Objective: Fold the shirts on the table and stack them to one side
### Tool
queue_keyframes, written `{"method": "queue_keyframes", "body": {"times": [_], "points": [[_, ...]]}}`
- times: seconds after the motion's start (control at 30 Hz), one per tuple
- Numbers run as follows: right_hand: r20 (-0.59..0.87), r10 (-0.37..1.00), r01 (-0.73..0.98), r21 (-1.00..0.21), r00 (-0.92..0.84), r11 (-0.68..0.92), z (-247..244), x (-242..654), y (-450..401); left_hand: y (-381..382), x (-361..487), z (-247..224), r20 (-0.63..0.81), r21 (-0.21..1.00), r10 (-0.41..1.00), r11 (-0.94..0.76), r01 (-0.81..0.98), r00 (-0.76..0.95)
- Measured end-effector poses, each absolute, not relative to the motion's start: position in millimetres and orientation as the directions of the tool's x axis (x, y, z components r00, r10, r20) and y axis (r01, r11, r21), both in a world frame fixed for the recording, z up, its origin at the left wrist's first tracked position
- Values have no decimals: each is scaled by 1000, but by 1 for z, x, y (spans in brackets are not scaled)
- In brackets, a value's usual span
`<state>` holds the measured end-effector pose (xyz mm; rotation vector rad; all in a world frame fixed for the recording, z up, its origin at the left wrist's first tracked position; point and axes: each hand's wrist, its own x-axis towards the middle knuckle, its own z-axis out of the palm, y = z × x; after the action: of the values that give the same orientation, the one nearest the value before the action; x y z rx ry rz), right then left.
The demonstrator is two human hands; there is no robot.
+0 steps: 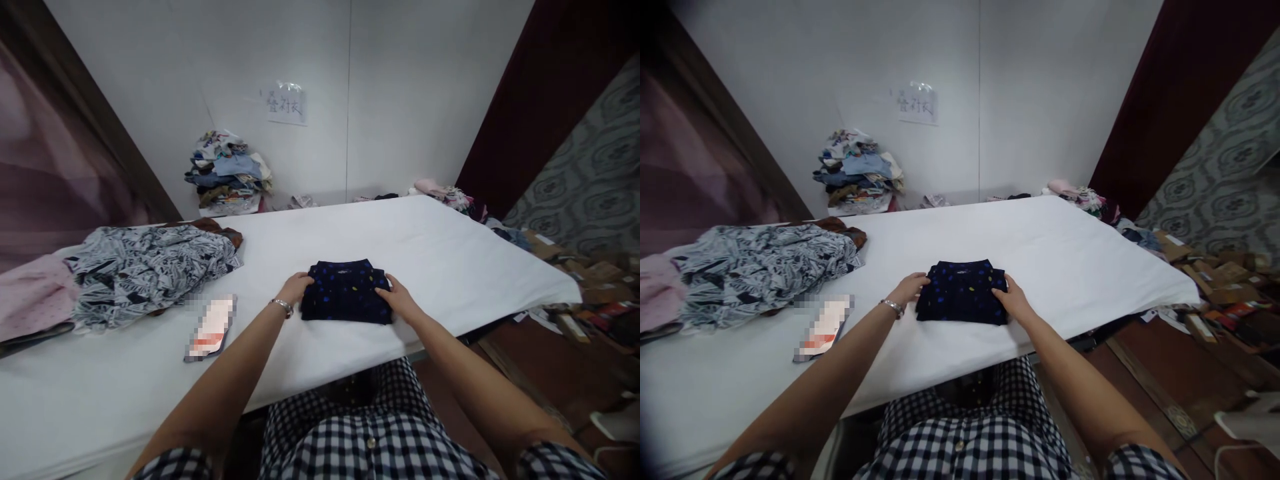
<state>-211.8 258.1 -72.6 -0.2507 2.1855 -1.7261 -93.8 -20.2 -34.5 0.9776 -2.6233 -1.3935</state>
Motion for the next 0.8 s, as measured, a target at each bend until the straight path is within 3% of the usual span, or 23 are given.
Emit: {"method": "queue_keyframes", "body": {"times": [0.1, 0.23, 0.33, 0.47, 0.57, 0.67, 0.73, 0.8], "points": [[-162, -330, 45, -941, -930, 335, -65, -218, 251, -14, -105, -31, -217, 744, -563, 433, -508, -797], [-11, -368, -125, -931, -930, 342, -66, -218, 248, 1, -109, -38, -48, 723, -559, 553, -415, -828], [3, -364, -199, -842, -931, 502, -74, -214, 256, 3, -106, -45, 4, 640, -552, 642, -422, -834], [-39, -378, -243, -705, -925, 666, -69, -208, 268, -6, -101, -47, -10, 608, -587, 639, -471, -809], [126, -446, -407, -673, -886, 618, -50, -199, 266, -11, -96, -44, -3, 597, -662, 600, -532, -750], [335, -540, -598, -670, -772, 440, -34, -186, 252, -10, -94, -42, -98, 598, -669, 552, -581, -736], [316, -622, -632, -673, -716, 386, -34, -178, 238, -8, -95, -43, -137, 558, -631, 588, -586, -763], [203, -703, -622, -666, -682, 411, -44, -172, 225, -5, -98, -45, -143, 494, -613, 636, -593, -777]]}}
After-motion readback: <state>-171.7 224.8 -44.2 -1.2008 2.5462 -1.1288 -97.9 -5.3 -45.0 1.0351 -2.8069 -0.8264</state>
